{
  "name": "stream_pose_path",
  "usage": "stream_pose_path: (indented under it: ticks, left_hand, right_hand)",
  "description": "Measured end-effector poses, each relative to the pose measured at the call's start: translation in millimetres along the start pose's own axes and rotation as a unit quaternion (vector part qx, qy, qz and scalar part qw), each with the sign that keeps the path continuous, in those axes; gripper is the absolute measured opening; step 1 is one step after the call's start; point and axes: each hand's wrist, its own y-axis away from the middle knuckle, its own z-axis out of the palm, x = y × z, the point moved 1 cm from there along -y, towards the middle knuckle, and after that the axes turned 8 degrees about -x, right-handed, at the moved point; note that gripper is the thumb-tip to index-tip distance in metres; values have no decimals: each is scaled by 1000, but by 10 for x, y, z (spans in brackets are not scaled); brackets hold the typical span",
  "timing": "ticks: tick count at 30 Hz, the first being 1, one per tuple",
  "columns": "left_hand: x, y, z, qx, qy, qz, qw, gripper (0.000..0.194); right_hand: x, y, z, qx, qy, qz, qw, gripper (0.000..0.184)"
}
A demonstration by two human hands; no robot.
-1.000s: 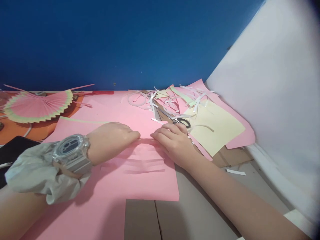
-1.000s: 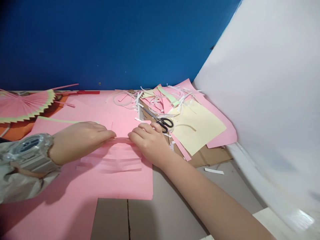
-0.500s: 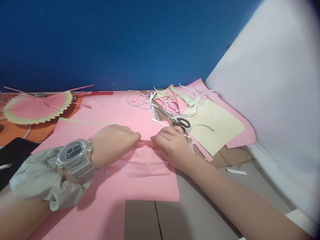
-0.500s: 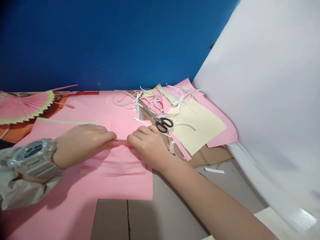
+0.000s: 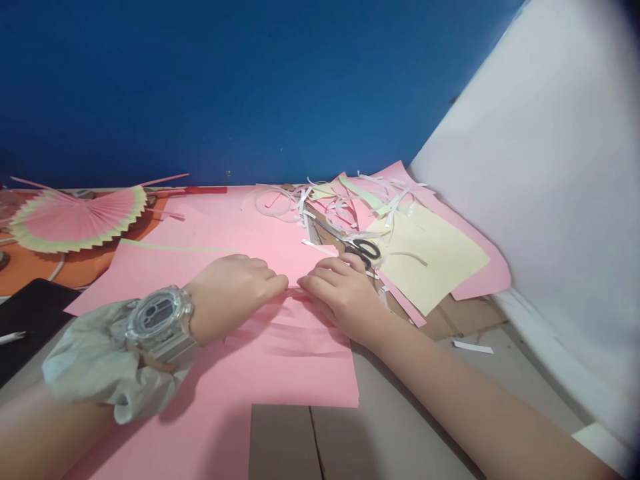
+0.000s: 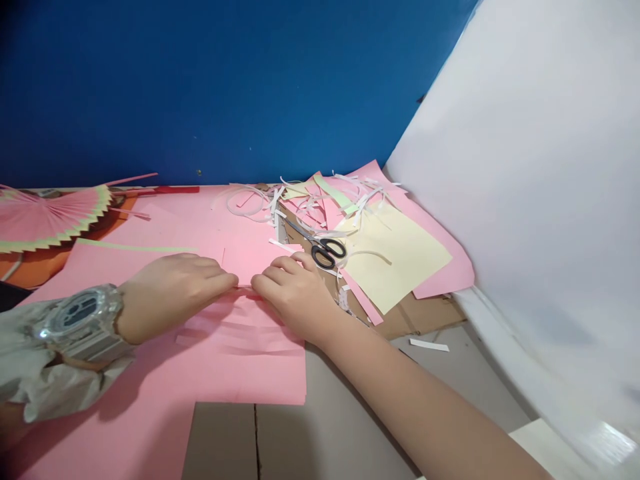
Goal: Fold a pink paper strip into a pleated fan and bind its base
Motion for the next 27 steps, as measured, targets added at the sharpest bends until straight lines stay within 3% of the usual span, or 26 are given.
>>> stream_pose_path:
  ticks: [4,8,13,19,27]
  left_hand:
    - [-47,1,18,15,14,9,1000,26]
    - [-188,18,24,21,39,-47,998,43]
    - [-276,22,92,22,55,-48,997,40]
    - [-94,-31,124,54,34,-3,998,41]
    - [-154,-29,126,43,140,-70,987,35]
  right_hand:
    - [14,7,-11,16,17,-6,1000,13]
    - [60,20,-17,41,41,0,998,13]
    - [95,13,15,0,76,21,997,11]
    - [3,-16,-27,-50,54,-1,997,17]
    - [23,-15,-63,-53,102,6,993,19]
